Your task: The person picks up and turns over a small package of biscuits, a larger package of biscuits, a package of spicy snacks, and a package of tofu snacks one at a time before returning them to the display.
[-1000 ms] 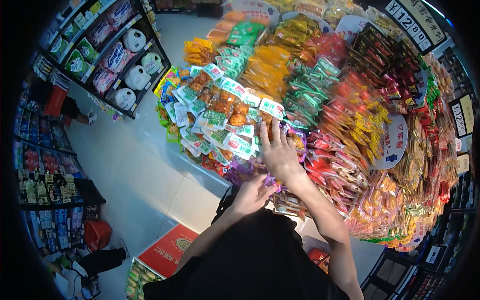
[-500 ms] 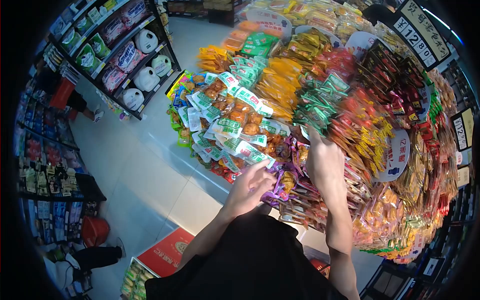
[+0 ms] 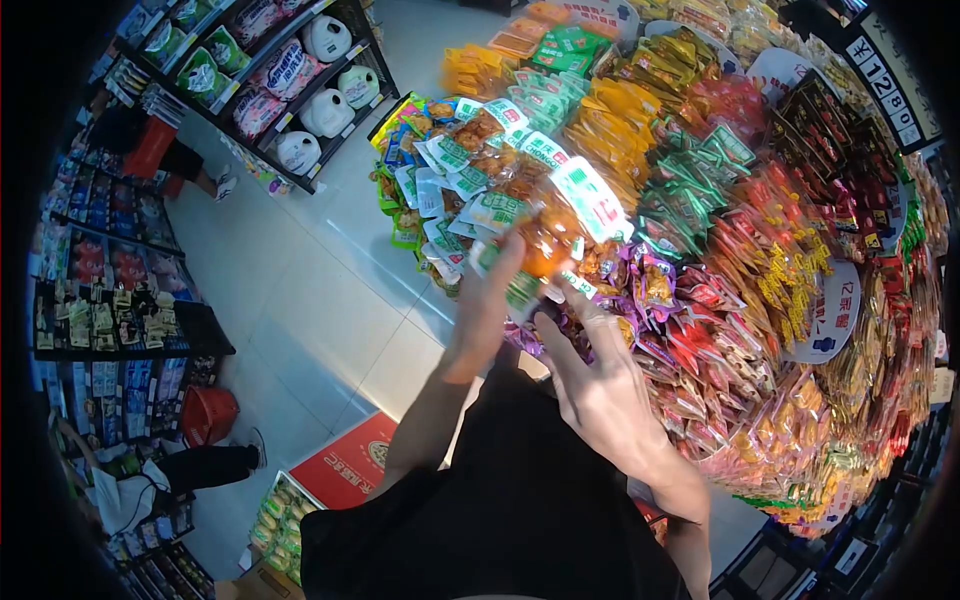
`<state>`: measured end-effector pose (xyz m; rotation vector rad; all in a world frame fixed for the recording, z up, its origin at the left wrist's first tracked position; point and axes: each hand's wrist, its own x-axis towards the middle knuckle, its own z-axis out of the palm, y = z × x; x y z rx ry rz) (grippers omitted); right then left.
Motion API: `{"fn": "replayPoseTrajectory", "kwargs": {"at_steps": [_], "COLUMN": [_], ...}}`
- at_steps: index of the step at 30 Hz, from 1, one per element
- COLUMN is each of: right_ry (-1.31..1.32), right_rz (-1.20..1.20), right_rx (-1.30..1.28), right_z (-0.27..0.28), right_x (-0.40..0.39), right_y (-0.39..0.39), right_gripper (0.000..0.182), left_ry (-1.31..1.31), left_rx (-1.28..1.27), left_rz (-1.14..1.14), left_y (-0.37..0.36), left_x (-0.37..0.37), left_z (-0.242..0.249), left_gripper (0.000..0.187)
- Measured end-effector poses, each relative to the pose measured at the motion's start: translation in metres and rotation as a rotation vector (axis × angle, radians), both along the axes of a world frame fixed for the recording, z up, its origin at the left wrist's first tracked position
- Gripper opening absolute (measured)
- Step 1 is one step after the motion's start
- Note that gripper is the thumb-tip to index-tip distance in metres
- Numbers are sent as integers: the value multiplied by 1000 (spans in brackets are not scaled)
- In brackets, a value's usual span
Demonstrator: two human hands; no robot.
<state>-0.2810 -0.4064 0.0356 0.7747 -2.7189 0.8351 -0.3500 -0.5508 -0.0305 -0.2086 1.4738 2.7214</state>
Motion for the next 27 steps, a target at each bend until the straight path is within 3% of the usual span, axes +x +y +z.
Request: {"fn": "replayPoseTrajectory", "kwargs": {"at_steps": [5,10,12,13,14,16,18,20,24,27], "right_ry": [-124,-127,-119,-118,-125,-129,-173,-168,-156,-176], "right_rz": [-58,-54,-48,-51,-48,-43,-36,-26,15,37], "right_rx": [-41,-92,-57,-57,-31,-5,14,23,54,47], "right_z": [-7,-9,-9,-10,-10,-12,-13,-14,-22,-24], "right_x": [4,1,0,-1,-1,-3,-3,-4,-3,-3], "right_y": [2,0,0,1,1,1,0,-3,-8,-11], "right_gripper": [33,31,31,31,31,32,32,33,33,32], "left_ry": [-18,49,-22,26,27,146,144,301,391,294], "left_rx": [-402,-306,-554,-750,-750,-1419,-1450,-1643,-1674,-1484], "left_rz": [141,136,45,175,173,215,146,279,275,-60], "left_y": [-54,-77,-85,-79,-77,-76,-75,-75,-85,-87], "left_x": [-78,-138,-151,-151,-152,-156,-157,-156,-187,-204], "left_z": [-15,-33,-40,-38,-40,-42,-38,-41,-56,-68], "left_gripper": [45,43,44,46,46,47,47,50,58,71]}}
